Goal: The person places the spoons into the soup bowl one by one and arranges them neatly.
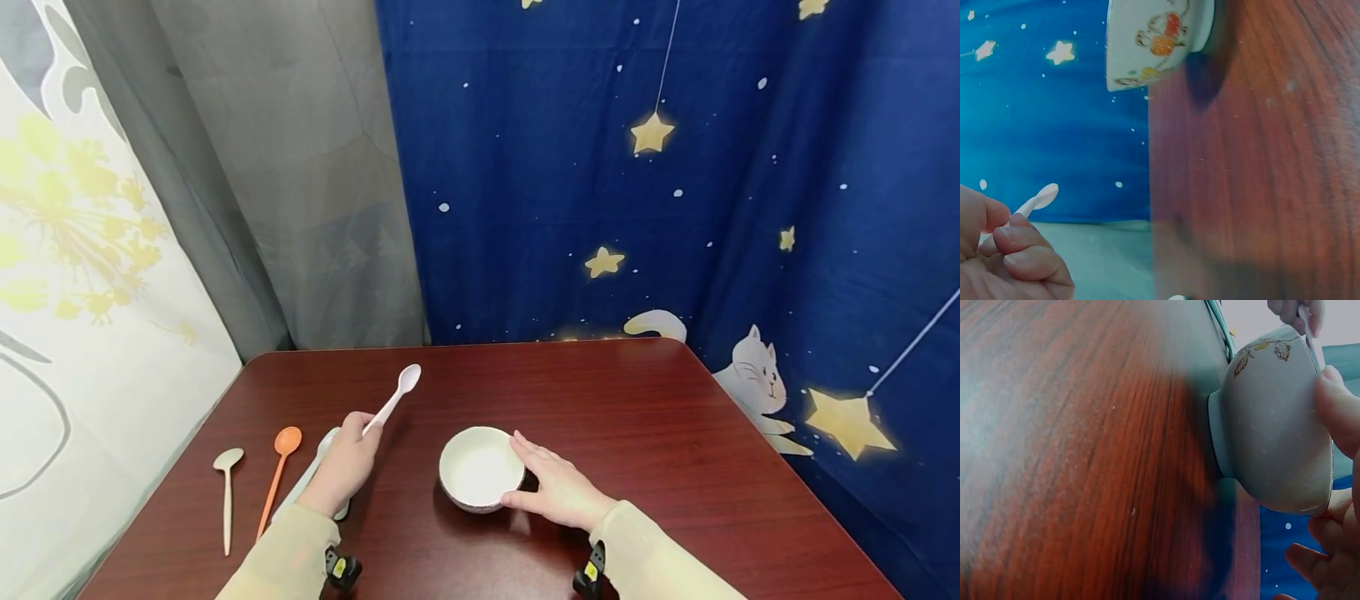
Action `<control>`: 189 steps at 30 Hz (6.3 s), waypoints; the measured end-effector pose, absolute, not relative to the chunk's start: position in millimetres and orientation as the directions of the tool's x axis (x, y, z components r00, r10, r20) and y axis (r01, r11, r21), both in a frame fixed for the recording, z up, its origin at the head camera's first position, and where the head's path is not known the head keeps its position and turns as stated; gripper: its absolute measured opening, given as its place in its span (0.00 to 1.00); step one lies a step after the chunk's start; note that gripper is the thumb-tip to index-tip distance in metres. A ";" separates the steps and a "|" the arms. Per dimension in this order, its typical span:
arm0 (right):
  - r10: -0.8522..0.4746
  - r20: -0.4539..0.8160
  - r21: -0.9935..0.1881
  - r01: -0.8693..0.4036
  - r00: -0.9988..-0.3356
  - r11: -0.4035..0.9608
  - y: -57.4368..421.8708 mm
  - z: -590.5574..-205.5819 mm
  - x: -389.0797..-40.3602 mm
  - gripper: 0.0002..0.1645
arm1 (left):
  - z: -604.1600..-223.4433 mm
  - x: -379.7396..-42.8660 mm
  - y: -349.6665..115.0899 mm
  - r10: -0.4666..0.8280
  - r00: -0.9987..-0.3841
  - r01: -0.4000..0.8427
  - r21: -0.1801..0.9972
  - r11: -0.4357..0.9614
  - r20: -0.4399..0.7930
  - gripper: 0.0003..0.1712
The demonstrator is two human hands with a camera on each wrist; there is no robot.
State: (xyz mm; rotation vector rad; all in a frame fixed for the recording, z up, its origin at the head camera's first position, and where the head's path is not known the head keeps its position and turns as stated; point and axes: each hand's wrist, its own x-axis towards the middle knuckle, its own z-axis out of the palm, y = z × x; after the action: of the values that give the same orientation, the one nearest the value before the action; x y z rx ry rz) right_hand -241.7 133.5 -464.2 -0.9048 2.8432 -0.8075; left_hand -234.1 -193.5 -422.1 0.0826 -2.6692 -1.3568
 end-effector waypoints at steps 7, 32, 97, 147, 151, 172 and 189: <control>-0.550 0.102 -0.489 -0.523 -0.829 0.698 133.9 -464.3 -242.1 0.56 | -411.7 -235.6 -189.1 -0.149 -0.987 -0.012 0.890 0.457 0.064 0.14; -0.546 0.114 -0.492 -0.525 -0.830 0.694 133.6 -464.2 -240.3 0.55 | -404.4 -262.5 -158.6 -0.170 -0.984 0.071 0.988 -0.136 0.047 0.19; -0.549 0.105 -0.529 -0.514 -0.829 0.675 133.8 -465.8 -239.6 0.50 | -434.4 -321.3 -93.1 0.072 -0.981 -0.124 0.860 0.495 -0.182 0.11; -0.550 0.114 -0.519 -0.522 -0.827 0.677 133.8 -464.6 -238.2 0.51 | -405.9 -275.5 -162.6 -0.032 -0.997 -0.082 0.893 0.443 -0.076 0.18; -0.549 0.111 -0.514 -0.521 -0.828 0.681 134.1 -466.4 -237.9 0.51 | -404.2 -264.2 -174.8 -0.039 -0.997 -0.074 0.861 0.503 -0.063 0.16; -0.545 0.113 -0.517 -0.517 -0.831 0.682 135.4 -466.3 -237.4 0.52 | -425.0 -229.8 -232.8 -0.030 -0.999 -0.052 0.626 0.778 -0.045 0.09; -0.552 0.122 -0.511 -0.529 -0.825 0.677 133.4 -464.7 -234.8 0.50 | -450.7 -218.1 -240.6 -0.067 -0.994 -0.089 0.305 0.948 -0.083 0.19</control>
State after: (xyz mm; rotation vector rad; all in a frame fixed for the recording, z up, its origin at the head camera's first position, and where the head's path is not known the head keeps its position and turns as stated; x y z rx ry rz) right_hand -234.8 133.4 -464.7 -0.9147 2.8378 -0.8441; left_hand -218.1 -240.6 -450.7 0.1276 -3.1709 -0.5024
